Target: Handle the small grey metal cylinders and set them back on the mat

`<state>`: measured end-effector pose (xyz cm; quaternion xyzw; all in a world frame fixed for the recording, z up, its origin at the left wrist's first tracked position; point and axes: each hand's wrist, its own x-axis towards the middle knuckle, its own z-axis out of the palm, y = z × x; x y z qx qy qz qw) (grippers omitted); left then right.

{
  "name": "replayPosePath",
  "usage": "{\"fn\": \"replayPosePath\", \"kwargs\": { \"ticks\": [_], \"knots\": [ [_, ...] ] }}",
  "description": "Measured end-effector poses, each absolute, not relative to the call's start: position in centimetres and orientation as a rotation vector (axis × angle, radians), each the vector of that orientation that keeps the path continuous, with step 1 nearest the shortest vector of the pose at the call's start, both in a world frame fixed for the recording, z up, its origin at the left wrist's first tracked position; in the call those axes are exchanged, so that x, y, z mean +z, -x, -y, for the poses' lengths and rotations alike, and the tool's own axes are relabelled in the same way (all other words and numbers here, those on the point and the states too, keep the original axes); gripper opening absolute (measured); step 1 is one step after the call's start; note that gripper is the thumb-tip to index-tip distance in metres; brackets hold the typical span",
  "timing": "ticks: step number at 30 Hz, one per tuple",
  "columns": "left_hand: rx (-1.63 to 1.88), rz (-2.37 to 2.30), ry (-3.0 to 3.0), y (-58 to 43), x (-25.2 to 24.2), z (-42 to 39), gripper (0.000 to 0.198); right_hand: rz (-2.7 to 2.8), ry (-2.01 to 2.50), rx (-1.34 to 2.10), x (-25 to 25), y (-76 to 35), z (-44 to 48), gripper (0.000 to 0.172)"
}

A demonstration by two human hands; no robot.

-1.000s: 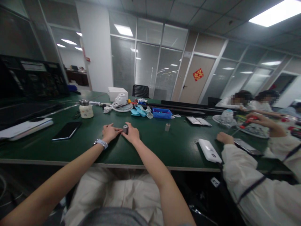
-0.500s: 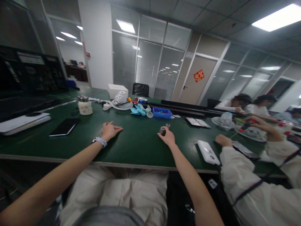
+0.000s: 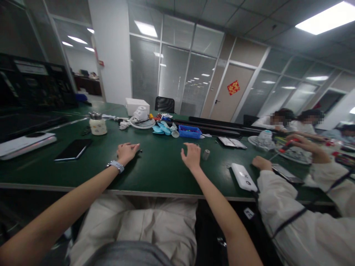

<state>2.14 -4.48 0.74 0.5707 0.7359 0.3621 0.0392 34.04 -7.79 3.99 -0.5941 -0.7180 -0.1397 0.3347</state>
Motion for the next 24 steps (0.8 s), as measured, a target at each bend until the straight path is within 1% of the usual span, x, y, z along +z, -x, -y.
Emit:
{"fn": "replayPosePath", "kwargs": {
  "ticks": [1,3,5,6,9,11,13,18,21,24],
  "knots": [
    [1.145,-2.27,-1.714,-2.1,0.8,4.5,0.048,2.022,1.497,-0.237,3.7,-31.8,7.6,0.041],
    [1.197,-2.294,-1.65,-2.1,1.0,4.6,0.051,2.158,1.465,0.012,2.8,-27.3,6.8,0.051],
    [1.224,-2.302,-1.607,-2.0,1.1,4.7,0.05,2.233,1.451,0.121,1.9,-23.0,5.7,0.057],
    [1.232,-2.301,-1.593,-2.0,1.2,4.7,0.05,2.247,1.451,0.125,1.6,-21.2,5.2,0.056],
    [1.229,-2.303,-1.58,-2.1,1.3,4.7,0.05,2.229,1.473,0.105,1.2,-17.2,3.8,0.042],
    [1.22,-2.308,-1.583,-2.1,1.2,4.6,0.05,2.204,1.48,0.115,1.2,-15.9,3.4,0.034],
    [1.226,-2.309,-1.581,-2.1,1.2,4.5,0.049,2.193,1.474,0.142,1.3,-15.4,3.3,0.03],
    [1.234,-2.313,-1.594,-1.8,0.8,4.0,0.049,2.173,1.433,0.134,2.1,-18.0,3.9,0.027],
    [1.215,-2.309,-1.61,-1.7,0.8,3.8,0.048,2.048,1.405,-0.033,3.1,-23.3,4.4,0.028],
    [1.209,-2.316,-1.608,-1.9,0.9,3.8,0.049,1.781,1.485,-0.261,4.0,-30.9,4.9,0.028]
  ]
}}
